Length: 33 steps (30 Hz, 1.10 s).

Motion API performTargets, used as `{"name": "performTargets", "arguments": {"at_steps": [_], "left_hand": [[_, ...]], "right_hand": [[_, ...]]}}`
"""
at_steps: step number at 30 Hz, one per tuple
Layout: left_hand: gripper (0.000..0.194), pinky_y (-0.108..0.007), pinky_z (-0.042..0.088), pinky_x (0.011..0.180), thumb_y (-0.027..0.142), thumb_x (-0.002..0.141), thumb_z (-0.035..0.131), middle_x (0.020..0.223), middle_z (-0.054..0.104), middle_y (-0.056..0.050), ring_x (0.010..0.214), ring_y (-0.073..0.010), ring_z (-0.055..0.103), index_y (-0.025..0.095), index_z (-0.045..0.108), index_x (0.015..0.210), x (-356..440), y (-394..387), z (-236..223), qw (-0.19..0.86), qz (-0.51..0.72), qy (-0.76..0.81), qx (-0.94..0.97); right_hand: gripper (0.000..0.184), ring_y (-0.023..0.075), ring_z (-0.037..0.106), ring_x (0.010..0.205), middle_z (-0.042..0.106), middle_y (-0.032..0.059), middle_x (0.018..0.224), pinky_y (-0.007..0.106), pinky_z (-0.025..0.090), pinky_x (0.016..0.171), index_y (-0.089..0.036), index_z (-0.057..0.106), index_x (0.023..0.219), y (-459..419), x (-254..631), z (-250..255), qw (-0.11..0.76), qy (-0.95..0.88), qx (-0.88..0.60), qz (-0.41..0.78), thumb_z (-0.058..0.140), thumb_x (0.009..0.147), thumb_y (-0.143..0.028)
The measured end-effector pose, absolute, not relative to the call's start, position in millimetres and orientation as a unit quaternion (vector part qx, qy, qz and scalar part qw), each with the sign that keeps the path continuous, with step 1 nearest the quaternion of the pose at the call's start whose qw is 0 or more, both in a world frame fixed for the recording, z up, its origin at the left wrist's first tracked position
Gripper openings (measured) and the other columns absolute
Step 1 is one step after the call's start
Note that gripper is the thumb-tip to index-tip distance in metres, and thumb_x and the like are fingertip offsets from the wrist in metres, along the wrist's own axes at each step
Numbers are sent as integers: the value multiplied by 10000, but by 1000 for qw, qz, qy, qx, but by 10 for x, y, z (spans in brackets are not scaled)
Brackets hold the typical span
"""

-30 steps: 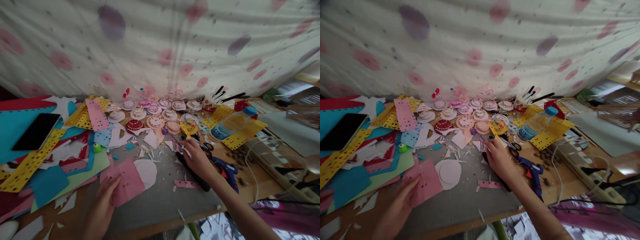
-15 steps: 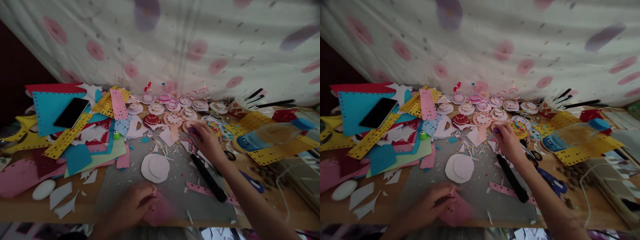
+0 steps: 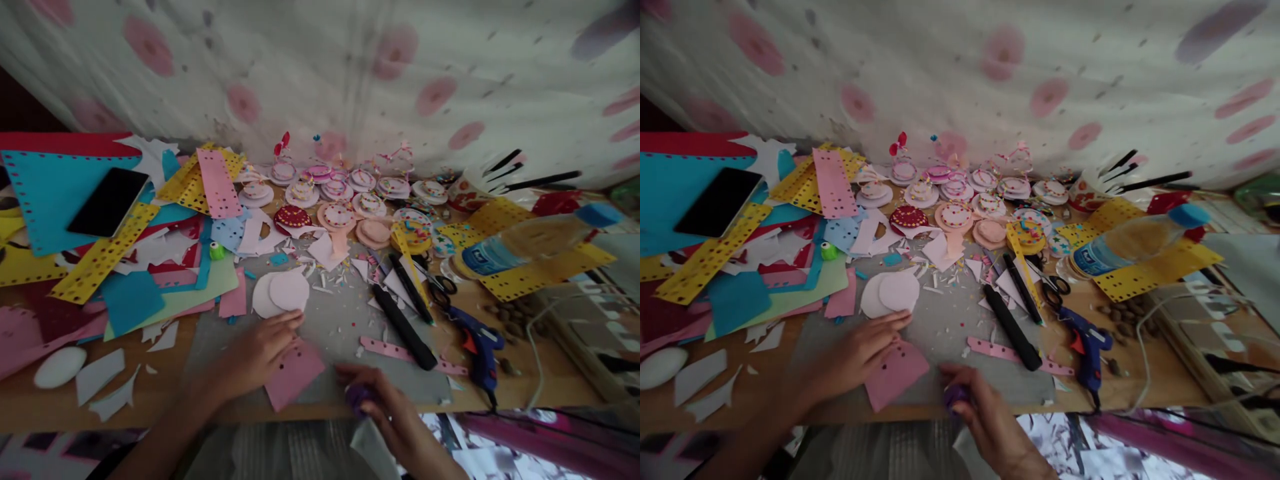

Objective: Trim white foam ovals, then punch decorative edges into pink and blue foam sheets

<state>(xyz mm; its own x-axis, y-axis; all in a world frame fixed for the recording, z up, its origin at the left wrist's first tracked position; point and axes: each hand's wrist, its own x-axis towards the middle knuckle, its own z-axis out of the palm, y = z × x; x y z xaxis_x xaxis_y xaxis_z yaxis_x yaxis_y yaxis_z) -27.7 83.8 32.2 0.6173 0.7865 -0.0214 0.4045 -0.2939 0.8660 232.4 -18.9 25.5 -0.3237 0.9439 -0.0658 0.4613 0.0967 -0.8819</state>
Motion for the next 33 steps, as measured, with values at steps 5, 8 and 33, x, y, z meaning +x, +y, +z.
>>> {"name": "performTargets", "arguments": {"at_steps": [5, 8, 33], "left_hand": [[320, -345, 396, 1071, 245, 853, 560, 1240, 670, -65, 1217, -231, 573, 254, 694, 1144, -447, 892, 430, 480, 266, 458, 699], [101, -258, 514, 835, 294, 775, 680, 824, 739, -34, 902, -227, 679, 229, 751, 807, -570, 835, 481, 498, 355, 542, 576], [233, -196, 489, 638, 303, 768, 726, 824, 682, 9, 750, -141, 632, 204, 648, 963, -354, 1136, 442, 496, 478, 538, 486]], "right_hand": [[142, 300, 556, 1238, 588, 146, 1328, 495, 501, 969, -244, 514, 1060, -15, 2670, 60, 324, -682, -601, 262, 448, 940, -279], [158, 289, 555, 1233, 571, 151, 1341, 494, 492, 972, -248, 484, 1099, -11, 2641, 82, 366, -671, -593, 254, 434, 956, -293], [195, 155, 567, 811, 592, 44, 1158, 273, 490, 658, -280, 590, 1008, 701, 2227, 480, 573, -444, -466, 507, 667, 829, -292]]}}
